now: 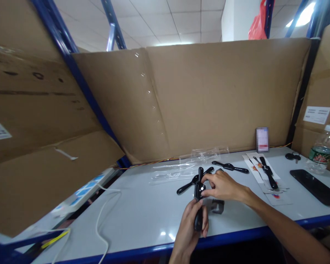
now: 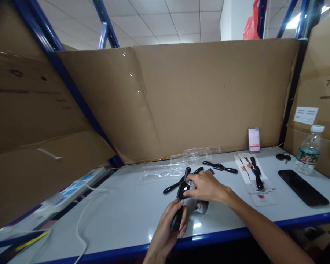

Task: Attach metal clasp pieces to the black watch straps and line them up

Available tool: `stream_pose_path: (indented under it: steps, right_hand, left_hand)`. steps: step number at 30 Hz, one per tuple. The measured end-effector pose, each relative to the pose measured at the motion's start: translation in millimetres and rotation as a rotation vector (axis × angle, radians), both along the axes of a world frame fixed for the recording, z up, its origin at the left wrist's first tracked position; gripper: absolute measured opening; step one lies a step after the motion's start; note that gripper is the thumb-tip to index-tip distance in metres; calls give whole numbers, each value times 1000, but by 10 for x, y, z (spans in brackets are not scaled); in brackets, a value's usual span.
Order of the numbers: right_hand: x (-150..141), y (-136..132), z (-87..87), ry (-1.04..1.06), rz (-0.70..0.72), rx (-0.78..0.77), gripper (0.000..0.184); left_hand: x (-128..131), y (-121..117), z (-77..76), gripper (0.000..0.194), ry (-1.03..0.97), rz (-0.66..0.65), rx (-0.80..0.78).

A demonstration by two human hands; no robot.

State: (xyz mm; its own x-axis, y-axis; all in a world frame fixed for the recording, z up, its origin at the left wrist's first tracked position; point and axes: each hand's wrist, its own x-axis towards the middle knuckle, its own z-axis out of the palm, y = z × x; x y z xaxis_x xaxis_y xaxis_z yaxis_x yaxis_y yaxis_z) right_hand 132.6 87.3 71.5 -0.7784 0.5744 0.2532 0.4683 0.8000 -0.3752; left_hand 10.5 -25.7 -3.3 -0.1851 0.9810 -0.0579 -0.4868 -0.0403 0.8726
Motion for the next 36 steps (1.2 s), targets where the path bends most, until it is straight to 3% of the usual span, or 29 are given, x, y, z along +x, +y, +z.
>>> stream_pose_path:
  steps: [13, 24, 36]
  right_hand:
    - [-10, -10, 13, 5, -51, -4, 40]
    - [-33, 4, -92, 66, -2, -7, 33]
    - [-12, 48, -116, 70, 35, -20, 39]
  left_hand:
    - [19, 1, 36, 34, -5, 6, 23]
    - [24, 12, 13, 37, -36, 3, 21]
    - [22, 5, 35, 37, -27, 31, 18]
